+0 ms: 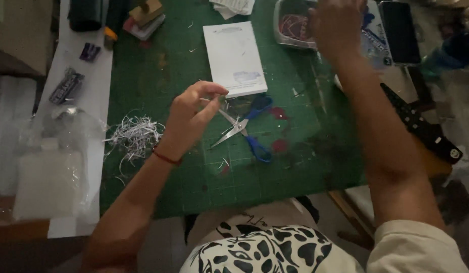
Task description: Sorting, trimming, and organizing printed stickers on a production table
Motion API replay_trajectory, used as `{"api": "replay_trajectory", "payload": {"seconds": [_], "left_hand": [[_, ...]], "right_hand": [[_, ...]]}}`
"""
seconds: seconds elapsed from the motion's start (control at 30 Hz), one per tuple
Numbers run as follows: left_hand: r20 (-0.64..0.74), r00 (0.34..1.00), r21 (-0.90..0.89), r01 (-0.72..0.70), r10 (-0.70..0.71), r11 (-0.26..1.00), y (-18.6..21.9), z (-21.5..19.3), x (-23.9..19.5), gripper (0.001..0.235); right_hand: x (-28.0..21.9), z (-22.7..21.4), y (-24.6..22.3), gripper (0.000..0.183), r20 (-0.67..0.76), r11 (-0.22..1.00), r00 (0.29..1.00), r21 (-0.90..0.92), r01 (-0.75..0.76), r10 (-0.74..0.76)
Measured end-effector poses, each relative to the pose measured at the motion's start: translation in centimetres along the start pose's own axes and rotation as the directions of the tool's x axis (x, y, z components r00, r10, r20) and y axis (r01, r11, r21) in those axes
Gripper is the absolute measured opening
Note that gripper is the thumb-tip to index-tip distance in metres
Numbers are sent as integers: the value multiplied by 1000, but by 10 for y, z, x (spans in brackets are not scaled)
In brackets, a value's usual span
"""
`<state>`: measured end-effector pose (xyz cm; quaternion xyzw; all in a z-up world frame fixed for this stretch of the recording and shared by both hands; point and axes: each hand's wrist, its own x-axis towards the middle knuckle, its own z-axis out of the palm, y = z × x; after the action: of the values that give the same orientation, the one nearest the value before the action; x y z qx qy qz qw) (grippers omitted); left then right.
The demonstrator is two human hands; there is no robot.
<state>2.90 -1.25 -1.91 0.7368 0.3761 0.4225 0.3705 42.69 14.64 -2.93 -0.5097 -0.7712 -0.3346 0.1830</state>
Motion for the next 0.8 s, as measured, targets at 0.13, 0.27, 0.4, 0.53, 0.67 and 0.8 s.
{"api": "replay_trajectory", "payload": {"seconds": [0.13, 0.27, 0.4, 0.53, 0.67, 0.8], "left_hand": [[-8, 998, 136, -63, 65, 989, 4, -3, -2, 17], [109, 979, 190, -191, 173, 963, -22, -1, -1, 23], [316, 917, 377, -357, 244, 855, -38, 16, -7, 42], [422, 869, 555, -473, 259, 684, -48, 25, -15, 39], [473, 870, 593, -429, 136, 681, -33, 22, -12, 17], [455, 853, 658, -514, 254, 550, -54, 27, -14, 4]], "right_hand": [[-4, -98, -93, 20, 101, 980, 977, 76, 183, -190], [-54, -136, -151, 71, 278, 829, 815, 415, 375, -508], [-74, -137, -158, 67, 305, 840, 822, 427, 334, -482], [-73, -145, -157, 73, 373, 829, 798, 493, 262, -474], [-65, -162, -155, 60, 408, 802, 772, 558, 212, -488], [-81, -145, -151, 58, 337, 810, 820, 537, 235, -462]]}}
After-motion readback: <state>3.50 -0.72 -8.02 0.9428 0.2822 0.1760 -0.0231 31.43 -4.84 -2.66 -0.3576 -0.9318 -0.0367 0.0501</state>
